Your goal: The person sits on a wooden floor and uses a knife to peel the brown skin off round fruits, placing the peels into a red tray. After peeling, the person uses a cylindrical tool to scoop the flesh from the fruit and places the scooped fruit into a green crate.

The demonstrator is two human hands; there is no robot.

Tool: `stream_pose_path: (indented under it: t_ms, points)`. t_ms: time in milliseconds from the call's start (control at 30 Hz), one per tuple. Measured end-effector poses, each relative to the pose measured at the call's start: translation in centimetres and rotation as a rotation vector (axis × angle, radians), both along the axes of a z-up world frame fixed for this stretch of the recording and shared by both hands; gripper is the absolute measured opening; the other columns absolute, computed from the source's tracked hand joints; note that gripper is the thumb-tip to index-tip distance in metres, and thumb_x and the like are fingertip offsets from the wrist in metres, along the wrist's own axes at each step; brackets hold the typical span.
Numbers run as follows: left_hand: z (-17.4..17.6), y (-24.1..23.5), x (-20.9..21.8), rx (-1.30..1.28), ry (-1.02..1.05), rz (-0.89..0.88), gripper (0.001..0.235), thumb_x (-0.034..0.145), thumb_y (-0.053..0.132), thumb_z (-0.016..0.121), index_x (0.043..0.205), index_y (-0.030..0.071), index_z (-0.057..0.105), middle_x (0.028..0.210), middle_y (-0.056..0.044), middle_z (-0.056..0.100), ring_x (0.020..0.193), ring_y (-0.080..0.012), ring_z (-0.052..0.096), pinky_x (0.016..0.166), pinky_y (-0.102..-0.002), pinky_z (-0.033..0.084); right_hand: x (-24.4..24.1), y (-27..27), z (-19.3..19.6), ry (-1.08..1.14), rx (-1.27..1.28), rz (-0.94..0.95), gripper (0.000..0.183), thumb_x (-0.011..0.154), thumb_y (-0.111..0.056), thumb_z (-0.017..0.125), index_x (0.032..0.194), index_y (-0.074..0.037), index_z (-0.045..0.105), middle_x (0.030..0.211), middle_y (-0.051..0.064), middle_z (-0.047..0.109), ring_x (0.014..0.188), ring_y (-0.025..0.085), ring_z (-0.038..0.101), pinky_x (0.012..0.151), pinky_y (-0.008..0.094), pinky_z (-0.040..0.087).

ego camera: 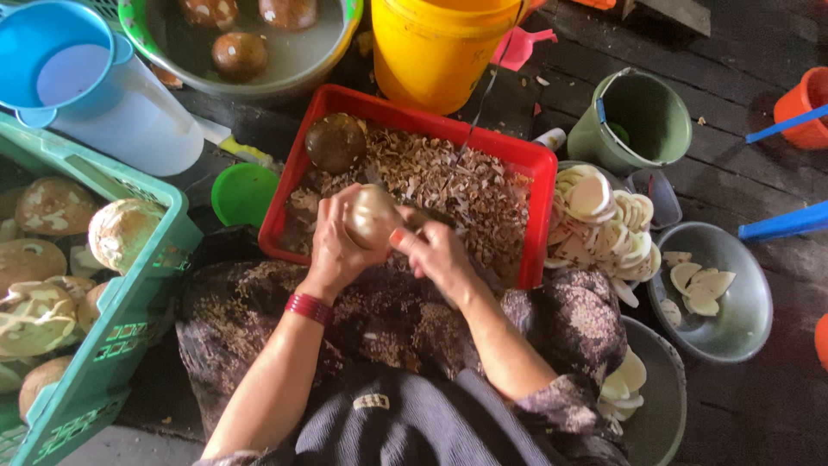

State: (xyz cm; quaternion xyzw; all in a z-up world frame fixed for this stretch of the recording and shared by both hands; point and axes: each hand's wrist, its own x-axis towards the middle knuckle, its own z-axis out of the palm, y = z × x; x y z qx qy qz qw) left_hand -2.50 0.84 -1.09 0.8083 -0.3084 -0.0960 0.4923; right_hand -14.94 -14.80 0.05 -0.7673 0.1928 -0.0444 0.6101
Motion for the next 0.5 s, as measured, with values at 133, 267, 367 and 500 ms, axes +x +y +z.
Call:
stream_pose_path:
  t_ms: [133, 267, 367, 500]
  points:
    - [1.0, -0.1, -0.1, -0.033, -0.238, -0.062, 0.104, 0.051, 0.026, 0.101, 0.141, 0.009, 0.051, 0.129, -0.018, 0.054, 0.118, -0.0377, 0.057, 0.099, -0.045, 0.053, 0.3, 1.2, 0.1, 0.058, -0.305, 0.09, 0.087, 0.094, -0.063, 0.049, 0.162, -0.016, 0.023, 0.086, 0.017, 0.073, 0.05, 0.016, 0.065, 0.048, 0.03, 0.059]
    - [1.6, -0.6, -0.3, -0.132, -0.165, -0.04, 0.089, 0.065, 0.027, 0.094, 0.14, 0.007, 0.05, 0.132, -0.018, 0.059, 0.119, -0.035, 0.064, 0.097, -0.042, 0.057, 0.4, 2.4, -0.1, 0.155, -0.61, 0.094, 0.087, 0.098, -0.064, 0.034, 0.165, -0.014, 0.012, 0.072, 0.011, 0.069, 0.046, 0.02, 0.063, 0.042, 0.035, 0.054]
    - [1.8, -0.9, -0.3, -0.089, -0.102, -0.018, 0.086, 0.066, 0.026, 0.093, 0.137, 0.007, 0.051, 0.129, -0.017, 0.062, 0.116, -0.0348, 0.067, 0.094, -0.042, 0.057, 0.8, 2.7, -0.4, 0.205, -0.679, 0.075, 0.082, 0.1, -0.06, 0.031, 0.165, -0.012, 0.014, 0.06, 0.007, 0.066, 0.041, 0.019, 0.061, 0.04, 0.035, 0.054]
    - [1.1, -1.2, -0.7, 0.033, -0.129, 0.054, 0.078, 0.073, 0.023, 0.088, 0.14, 0.008, 0.051, 0.131, -0.018, 0.061, 0.111, -0.0353, 0.069, 0.088, -0.043, 0.06, 0.8, 3.3, -2.1, 0.091, -0.761, -0.026, 0.077, 0.106, -0.058, 0.028, 0.162, -0.006, 0.022, 0.06, 0.004, 0.064, 0.042, 0.016, 0.06, 0.038, 0.032, 0.054]
